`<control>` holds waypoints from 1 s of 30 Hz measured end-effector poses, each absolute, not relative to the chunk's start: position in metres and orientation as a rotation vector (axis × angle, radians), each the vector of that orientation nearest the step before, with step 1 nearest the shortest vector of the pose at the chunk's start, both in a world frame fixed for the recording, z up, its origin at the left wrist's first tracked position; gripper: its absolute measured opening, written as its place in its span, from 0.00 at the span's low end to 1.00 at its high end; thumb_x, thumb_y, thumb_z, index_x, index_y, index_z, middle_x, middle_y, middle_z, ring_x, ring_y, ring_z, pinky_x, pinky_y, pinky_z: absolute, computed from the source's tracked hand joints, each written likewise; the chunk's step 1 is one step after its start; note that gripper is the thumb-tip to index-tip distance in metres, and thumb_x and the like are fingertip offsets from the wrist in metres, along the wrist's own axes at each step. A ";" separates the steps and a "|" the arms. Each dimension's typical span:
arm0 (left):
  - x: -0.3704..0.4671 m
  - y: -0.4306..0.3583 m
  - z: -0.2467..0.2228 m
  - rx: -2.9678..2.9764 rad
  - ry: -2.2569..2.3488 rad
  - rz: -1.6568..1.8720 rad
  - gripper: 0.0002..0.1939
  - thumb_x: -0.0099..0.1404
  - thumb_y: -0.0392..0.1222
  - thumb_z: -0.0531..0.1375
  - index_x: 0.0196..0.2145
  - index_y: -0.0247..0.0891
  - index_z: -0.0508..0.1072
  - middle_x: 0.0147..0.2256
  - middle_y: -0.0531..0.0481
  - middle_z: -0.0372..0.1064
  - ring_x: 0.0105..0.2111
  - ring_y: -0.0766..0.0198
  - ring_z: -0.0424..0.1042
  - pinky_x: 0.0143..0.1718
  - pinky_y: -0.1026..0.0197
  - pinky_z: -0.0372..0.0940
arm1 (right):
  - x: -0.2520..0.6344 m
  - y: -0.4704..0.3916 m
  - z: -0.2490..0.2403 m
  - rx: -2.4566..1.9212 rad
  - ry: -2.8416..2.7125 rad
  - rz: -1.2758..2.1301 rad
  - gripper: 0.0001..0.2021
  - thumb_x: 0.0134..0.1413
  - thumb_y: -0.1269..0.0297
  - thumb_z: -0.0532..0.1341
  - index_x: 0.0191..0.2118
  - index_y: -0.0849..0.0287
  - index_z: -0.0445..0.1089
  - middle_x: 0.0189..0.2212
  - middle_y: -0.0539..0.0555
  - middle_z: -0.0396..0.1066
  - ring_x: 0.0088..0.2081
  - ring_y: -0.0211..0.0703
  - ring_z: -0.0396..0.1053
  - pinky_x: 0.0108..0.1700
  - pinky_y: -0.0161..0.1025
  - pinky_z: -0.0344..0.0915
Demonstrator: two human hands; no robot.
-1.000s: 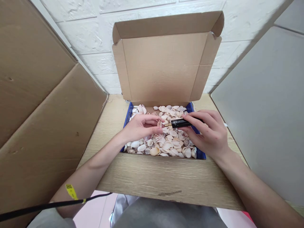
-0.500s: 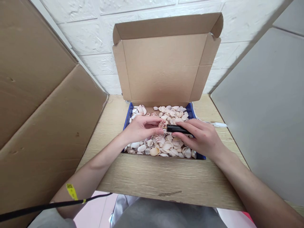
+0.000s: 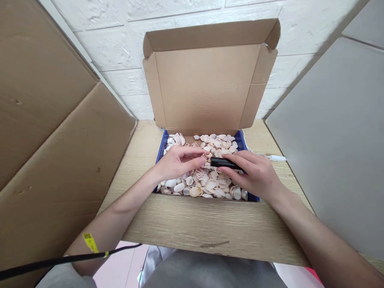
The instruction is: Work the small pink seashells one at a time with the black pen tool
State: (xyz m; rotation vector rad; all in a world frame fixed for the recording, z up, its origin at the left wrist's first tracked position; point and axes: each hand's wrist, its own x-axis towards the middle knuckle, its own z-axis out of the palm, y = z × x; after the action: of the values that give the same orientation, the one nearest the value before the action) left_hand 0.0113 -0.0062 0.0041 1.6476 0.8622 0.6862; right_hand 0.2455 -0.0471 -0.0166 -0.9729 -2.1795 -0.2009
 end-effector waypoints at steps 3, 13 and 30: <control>0.009 -0.005 0.005 1.729 0.840 0.687 0.17 0.63 0.50 0.60 0.41 0.34 0.79 0.32 0.46 0.77 0.28 0.65 0.74 0.24 0.67 0.68 | 0.246 -0.047 -0.016 -0.976 -2.177 -0.195 0.10 0.58 0.60 0.62 0.43 0.58 0.69 0.30 0.53 0.76 0.29 0.39 0.72 0.30 0.35 0.68; 0.010 -0.003 0.002 1.712 0.736 0.781 0.06 0.58 0.41 0.66 0.33 0.39 0.82 0.44 0.45 0.78 0.45 0.56 0.76 0.45 0.58 0.72 | 0.244 -0.047 -0.014 -0.938 -2.158 -0.264 0.10 0.57 0.62 0.64 0.42 0.59 0.68 0.30 0.54 0.75 0.29 0.40 0.72 0.30 0.35 0.68; 0.012 -0.006 -0.002 1.477 0.808 0.767 0.21 0.53 0.40 0.70 0.45 0.31 0.76 0.40 0.42 0.78 0.37 0.58 0.77 0.38 0.58 0.75 | 0.243 -0.049 -0.012 -0.939 -2.087 -0.343 0.11 0.55 0.61 0.65 0.42 0.61 0.69 0.31 0.55 0.76 0.29 0.39 0.72 0.31 0.35 0.70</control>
State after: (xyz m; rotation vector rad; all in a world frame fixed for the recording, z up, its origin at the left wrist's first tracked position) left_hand 0.0122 -0.0057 -0.0018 1.4773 0.8076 0.7665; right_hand 0.2428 -0.0485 -0.0125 -0.9387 -2.0872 -0.3427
